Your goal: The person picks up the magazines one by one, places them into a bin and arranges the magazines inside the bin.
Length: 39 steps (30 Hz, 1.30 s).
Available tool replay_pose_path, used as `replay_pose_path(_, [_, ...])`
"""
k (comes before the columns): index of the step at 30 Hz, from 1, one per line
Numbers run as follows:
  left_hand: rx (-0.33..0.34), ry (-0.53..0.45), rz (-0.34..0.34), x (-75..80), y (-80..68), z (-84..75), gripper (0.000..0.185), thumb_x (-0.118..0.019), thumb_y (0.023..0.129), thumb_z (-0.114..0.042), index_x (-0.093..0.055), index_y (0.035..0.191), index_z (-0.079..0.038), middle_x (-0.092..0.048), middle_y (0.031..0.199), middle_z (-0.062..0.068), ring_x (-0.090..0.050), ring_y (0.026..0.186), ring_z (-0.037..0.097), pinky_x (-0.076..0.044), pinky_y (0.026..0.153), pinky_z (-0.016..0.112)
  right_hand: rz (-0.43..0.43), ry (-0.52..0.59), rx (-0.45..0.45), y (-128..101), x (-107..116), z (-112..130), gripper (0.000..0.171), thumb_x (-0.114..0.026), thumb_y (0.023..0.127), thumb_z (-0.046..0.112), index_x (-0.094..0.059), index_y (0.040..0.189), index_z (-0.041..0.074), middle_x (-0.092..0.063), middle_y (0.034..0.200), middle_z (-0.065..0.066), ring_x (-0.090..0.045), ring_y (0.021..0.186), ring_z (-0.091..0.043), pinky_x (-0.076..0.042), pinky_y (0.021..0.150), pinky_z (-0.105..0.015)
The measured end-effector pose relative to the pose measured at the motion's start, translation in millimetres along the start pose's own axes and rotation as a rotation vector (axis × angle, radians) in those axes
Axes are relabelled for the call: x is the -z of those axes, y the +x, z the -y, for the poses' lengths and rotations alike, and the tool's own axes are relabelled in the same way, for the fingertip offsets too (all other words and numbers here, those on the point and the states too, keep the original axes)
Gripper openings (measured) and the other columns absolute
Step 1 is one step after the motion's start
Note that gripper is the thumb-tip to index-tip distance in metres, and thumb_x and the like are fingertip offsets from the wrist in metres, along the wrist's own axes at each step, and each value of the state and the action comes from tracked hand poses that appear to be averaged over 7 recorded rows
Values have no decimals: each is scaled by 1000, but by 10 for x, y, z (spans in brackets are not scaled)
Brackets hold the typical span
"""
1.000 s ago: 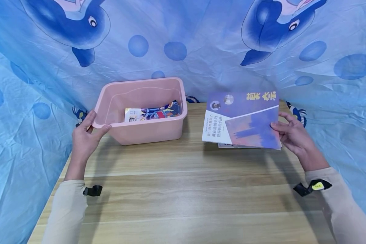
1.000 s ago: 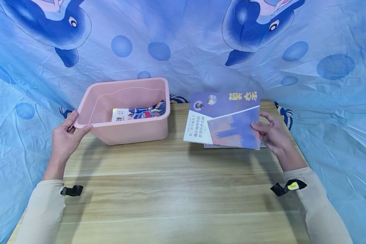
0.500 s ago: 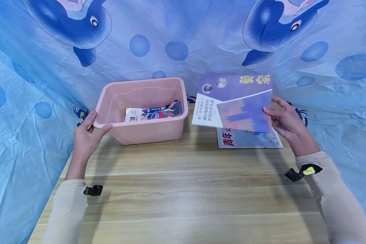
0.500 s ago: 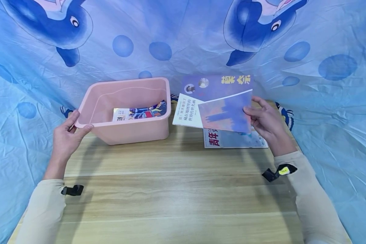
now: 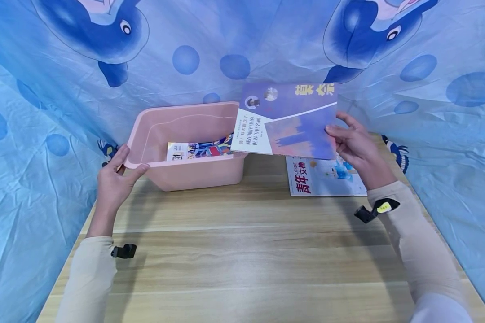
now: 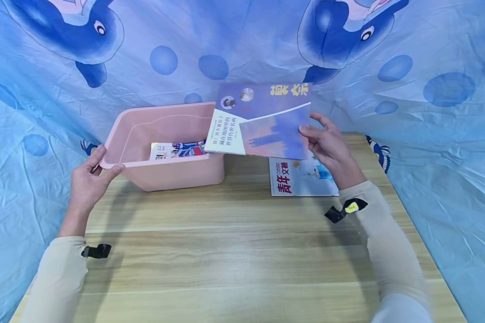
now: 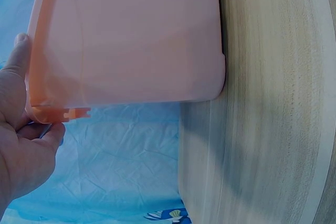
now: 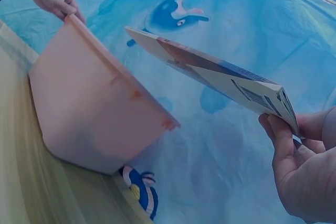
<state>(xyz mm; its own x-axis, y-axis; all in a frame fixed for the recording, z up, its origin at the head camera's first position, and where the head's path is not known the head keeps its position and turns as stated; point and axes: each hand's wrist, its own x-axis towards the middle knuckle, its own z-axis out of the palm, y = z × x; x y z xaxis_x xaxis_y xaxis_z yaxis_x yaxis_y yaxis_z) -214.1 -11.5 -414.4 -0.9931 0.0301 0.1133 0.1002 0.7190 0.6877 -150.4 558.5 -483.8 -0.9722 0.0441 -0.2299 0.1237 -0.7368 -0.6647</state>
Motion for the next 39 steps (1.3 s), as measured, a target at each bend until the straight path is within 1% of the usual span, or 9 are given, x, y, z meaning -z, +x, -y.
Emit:
replay_pose_path(3, [0, 2, 1, 3, 0, 0, 77, -79, 92, -31, -40, 156, -17, -36, 164, -3, -36, 149, 17, -38, 115, 26, 28, -5, 8, 93, -112, -42, 45, -61, 95, -14, -47, 132, 8, -74, 97, -14, -73, 71, -21, -62, 57, -27])
replay_pose_path(10, [4, 0, 1, 9, -7, 0, 77, -79, 92, -31, -40, 156, -17, -36, 164, -3, -36, 149, 17, -39, 115, 25, 34, 2, -22, 294, -414, -146, 42, -61, 94, -15, -51, 128, 8, -74, 88, -13, -72, 66, -19, -60, 55, -24])
replay_pose_path(17, [-12, 1, 7, 1, -1, 6, 76, -79, 92, -31, -40, 156, -18, -35, 164, -2, -37, 149, 18, -39, 116, 27, 39, -57, -42, 449, -703, -268, 51, -61, 96, -12, -46, 140, 9, -71, 83, -10, -66, 62, -16, -53, 52, -22])
replay_pose_path(20, [-12, 3, 12, 1, 3, 6, 77, -79, 92, -31, -40, 157, -19, -35, 164, -2, -36, 149, 19, -39, 116, 28, 39, -75, -55, 503, -821, -330, 53, -60, 96, -11, -46, 143, 9, -71, 82, -9, -66, 63, -15, -53, 53, -22])
replay_pose_path(24, [-19, -2, 14, 2, 6, 4, 76, -79, 92, -29, -40, 157, -19, -35, 164, -1, -36, 149, 21, -39, 116, 28, 57, -73, -65, 581, -973, -431, 49, -59, 97, -12, -48, 140, 8, -72, 81, -9, -67, 64, -16, -55, 54, -23])
replay_pose_path(28, [-29, -9, 14, -2, 9, -3, 76, -79, 92, -27, -41, 156, -16, -36, 164, 0, -37, 149, 21, -39, 116, 28, 75, -82, -72, 647, -1129, -529, 46, -59, 97, -12, -50, 137, 8, -72, 79, -9, -67, 61, -16, -53, 51, -23])
replay_pose_path(33, [-23, 1, 10, -3, 13, -3, 77, -80, 91, -29, -40, 156, -17, -35, 164, -2, -37, 149, 20, -39, 116, 28, 101, -136, -69, 720, -1332, -636, 44, -62, 96, -10, -55, 136, 5, -75, 80, -7, -67, 61, -15, -51, 51, -23])
replay_pose_path(39, [-12, 3, 12, 4, 1, 1, 78, -79, 91, -31, -38, 157, -17, -35, 165, -1, -36, 149, 20, -38, 117, 29, 67, -196, -80, 805, -1551, -761, 47, -67, 93, -9, -57, 136, 8, -74, 83, -8, -67, 64, -15, -54, 56, -23])
